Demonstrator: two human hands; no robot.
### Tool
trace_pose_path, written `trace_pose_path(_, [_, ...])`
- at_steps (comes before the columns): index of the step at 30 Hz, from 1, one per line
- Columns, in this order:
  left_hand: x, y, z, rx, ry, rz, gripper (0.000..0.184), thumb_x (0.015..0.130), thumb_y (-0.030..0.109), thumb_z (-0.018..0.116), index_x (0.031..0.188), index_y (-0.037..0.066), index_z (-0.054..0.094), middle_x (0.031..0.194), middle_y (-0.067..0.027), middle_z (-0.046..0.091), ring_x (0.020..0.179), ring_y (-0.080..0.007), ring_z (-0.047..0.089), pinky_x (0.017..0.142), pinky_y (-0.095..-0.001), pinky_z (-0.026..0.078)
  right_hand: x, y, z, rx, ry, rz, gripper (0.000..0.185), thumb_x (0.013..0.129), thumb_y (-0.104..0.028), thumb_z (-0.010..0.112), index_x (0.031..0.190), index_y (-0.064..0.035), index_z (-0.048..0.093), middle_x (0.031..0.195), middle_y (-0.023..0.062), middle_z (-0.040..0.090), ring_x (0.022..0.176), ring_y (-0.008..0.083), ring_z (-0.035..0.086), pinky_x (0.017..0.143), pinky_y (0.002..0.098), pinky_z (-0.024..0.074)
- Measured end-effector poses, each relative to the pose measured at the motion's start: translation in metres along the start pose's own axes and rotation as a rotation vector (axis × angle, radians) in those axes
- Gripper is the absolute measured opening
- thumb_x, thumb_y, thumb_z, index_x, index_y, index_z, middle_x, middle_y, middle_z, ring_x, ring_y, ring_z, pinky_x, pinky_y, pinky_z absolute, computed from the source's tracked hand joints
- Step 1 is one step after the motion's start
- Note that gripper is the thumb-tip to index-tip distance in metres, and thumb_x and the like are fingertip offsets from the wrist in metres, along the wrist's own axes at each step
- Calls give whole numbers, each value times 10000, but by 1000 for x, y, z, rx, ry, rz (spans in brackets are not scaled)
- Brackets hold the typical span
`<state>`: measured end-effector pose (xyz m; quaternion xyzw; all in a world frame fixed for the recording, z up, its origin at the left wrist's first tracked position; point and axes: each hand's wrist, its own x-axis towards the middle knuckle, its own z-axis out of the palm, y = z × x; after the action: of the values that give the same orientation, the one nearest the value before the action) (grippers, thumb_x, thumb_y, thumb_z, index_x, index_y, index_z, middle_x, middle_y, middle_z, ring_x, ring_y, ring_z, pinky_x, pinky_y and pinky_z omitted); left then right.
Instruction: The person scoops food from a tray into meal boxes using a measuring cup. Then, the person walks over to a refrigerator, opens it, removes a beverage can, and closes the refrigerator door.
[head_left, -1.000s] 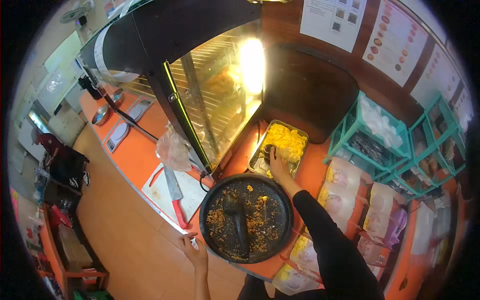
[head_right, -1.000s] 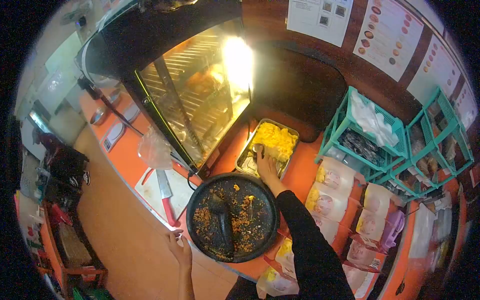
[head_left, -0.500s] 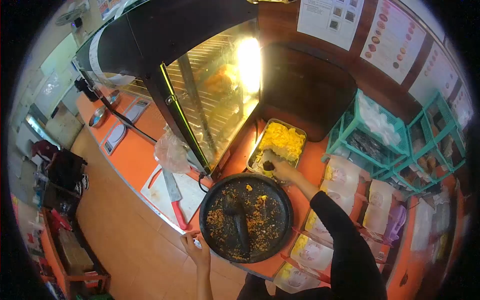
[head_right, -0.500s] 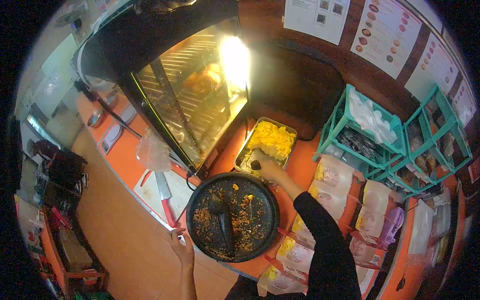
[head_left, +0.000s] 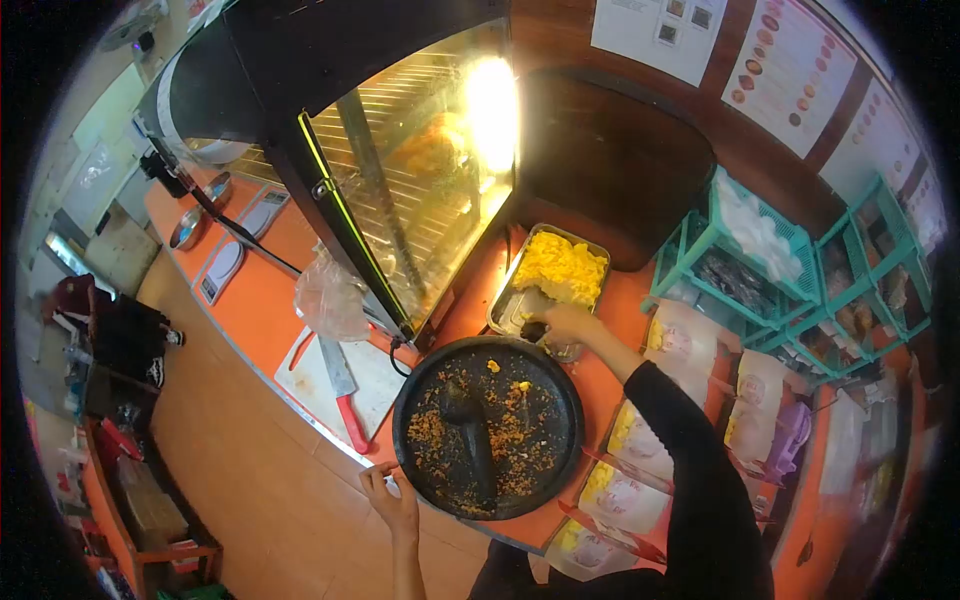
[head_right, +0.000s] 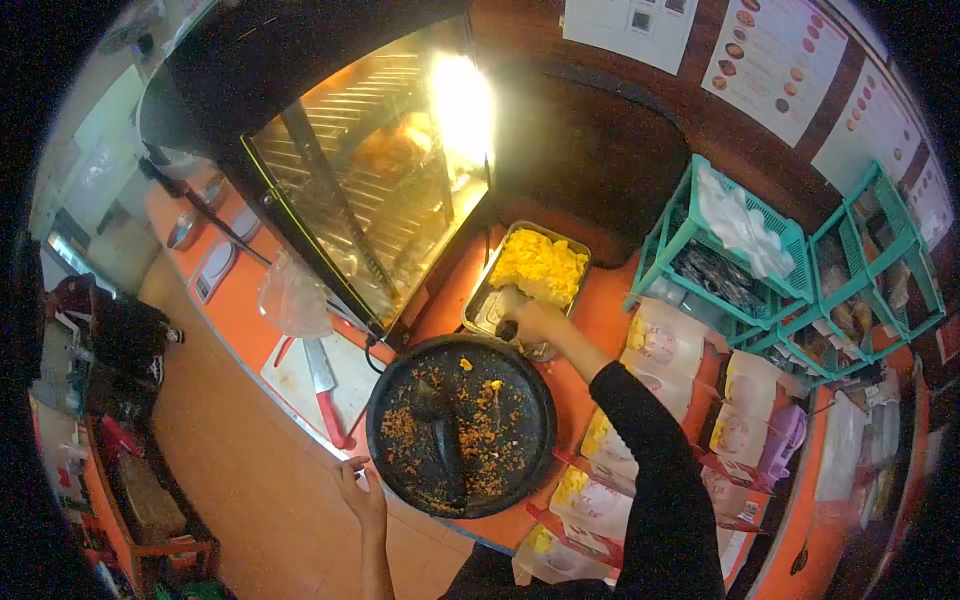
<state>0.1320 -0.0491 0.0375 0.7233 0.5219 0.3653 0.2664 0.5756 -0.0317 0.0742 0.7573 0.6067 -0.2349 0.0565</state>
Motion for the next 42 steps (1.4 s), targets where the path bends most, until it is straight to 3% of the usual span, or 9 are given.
trace_pose_path(5, [2, 12, 1, -2, 11, -2, 109, 828, 9, 529, 929, -5, 566, 921, -118, 480, 876, -257, 482, 791, -359, 410, -2, 14, -10, 79, 300, -68, 339, 802, -230, 597, 1111, -101, 655, 1108, 131, 639, 1024, 339, 614, 875, 448, 490])
trace_pose_path(7, [0, 13, 3, -5, 7, -9, 109, 825, 7, 530, 926, -7, 566, 917, -117, 483, 876, -257, 482, 786, -358, 409, 2, 21, 11, 128, 182, 266, 372, 795, -132, 559, 1155, -39, 570, 1039, 233, 634, 968, 383, 619, 794, 471, 506])
trace_pose_path(9, [-3, 12, 6, -34, 15, -7, 116, 816, -11, 524, 922, -10, 570, 913, -115, 486, 872, -256, 483, 777, -357, 408, 12, 34, 48, 90, 186, 243, 327, 822, -139, 552, 1116, 5, 554, 1006, 254, 628, 956, 392, 620, 779, 478, 506])
trace_pose_path(11, [-5, 16, 8, -35, -2, -6, 125, 811, -20, 520, 923, -11, 574, 913, -116, 486, 870, -254, 484, 778, -355, 409, -5, 23, 63, 206, 433, 99, 358, 852, -184, 563, 1135, 24, 492, 951, 256, 629, 958, 398, 623, 784, 494, 500])
trace_pose_path(19, [-13, 21, 12, -39, -18, -9, 164, 792, -46, 509, 931, -12, 588, 925, -120, 499, 867, -247, 490, 781, -343, 413, -6, -3, 43, 424, 304, 45, 323, 913, -127, 434, 1198, 19, 398, 785, 239, 633, 550, 373, 637, 484, 434, 546])
trace_pose_path(27, [-23, 32, 6, -6, 17, 23, 131, 797, -38, 515, 906, -4, 581, 912, -115, 504, 870, -254, 487, 769, -346, 406, 0, -10, 50, 228, 310, -10, 380, 825, -90, 470, 1197, -13, 472, 880, 260, 636, 866, 420, 622, 747, 484, 483])
trace_pose_path(31, [-27, 22, -1, 2, 34, 14, 116, 798, -34, 515, 891, -4, 577, 905, -118, 499, 871, -261, 486, 763, -358, 405, 18, 22, 55, 232, 372, -202, 435, 810, -117, 490, 1241, -57, 483, 918, 238, 646, 875, 403, 622, 737, 468, 483])
trace_pose_path(34, [-32, 14, -6, 20, 44, 18, 122, 793, -37, 508, 886, -2, 579, 897, -120, 495, 870, -266, 487, 758, -367, 405, 5, 20, 22, 81, 221, -151, 482, 801, -179, 515, 1280, -222, 539, 944, 177, 661, 860, 368, 633, 710, 469, 487])
trace_pose_path(42, [-41, 14, -9, -6, 37, -9, 135, 784, -46, 496, 883, -4, 578, 890, -123, 494, 865, -271, 489, 758, -372, 408, -21, 44, 26, -163, 123, -123, 397, 830, -287, 570, 1219, -211, 552, 843, 149, 668, 767, 345, 650, 651, 479, 500])
